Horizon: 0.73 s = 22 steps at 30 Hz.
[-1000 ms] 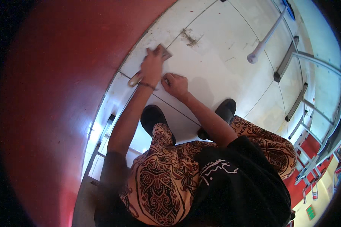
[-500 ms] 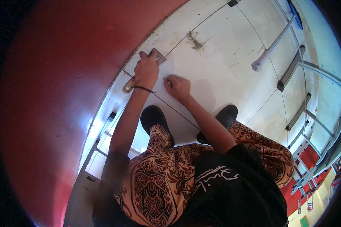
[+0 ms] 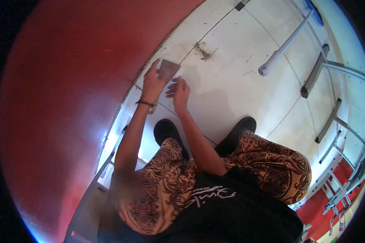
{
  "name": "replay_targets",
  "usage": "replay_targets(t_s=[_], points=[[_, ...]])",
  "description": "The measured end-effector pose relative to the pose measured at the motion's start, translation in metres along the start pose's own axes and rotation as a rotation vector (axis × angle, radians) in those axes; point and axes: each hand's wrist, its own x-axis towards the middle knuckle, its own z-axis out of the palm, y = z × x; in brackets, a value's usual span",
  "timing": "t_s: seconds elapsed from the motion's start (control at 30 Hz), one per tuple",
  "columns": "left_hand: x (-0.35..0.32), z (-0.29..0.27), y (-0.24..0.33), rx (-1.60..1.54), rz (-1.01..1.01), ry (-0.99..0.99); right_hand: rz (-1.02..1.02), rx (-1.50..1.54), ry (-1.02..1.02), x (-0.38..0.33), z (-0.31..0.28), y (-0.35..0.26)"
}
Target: Scraping the floor with a hand tool to remove marks or residue.
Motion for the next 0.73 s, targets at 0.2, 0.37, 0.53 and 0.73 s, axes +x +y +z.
replay_targets(t_s=[0.2, 0.37, 0.53, 0.73], points=[[-0.073, -0.083, -0.011, -0.003, -0.373, -0.056, -0.2, -0.278, -0.179, -0.037, 0.062, 0.038], [-0.105, -0.078, -0.009, 0.097, -0.534, 0.089, -0.058, -0.38, -0.18, -0.063, 0.055, 0.055], [-0.097, -0.063, 0.026, -0.377, -0.712, -0.035, -0.101, -0.61, -0.171, -0.023, 0.02, 0.025], [-0.075, -0.077, -0.001, -0.19, -0.619, -0.226, -0.056, -0.382, 0.045, 0.003, 0.033, 0.041]])
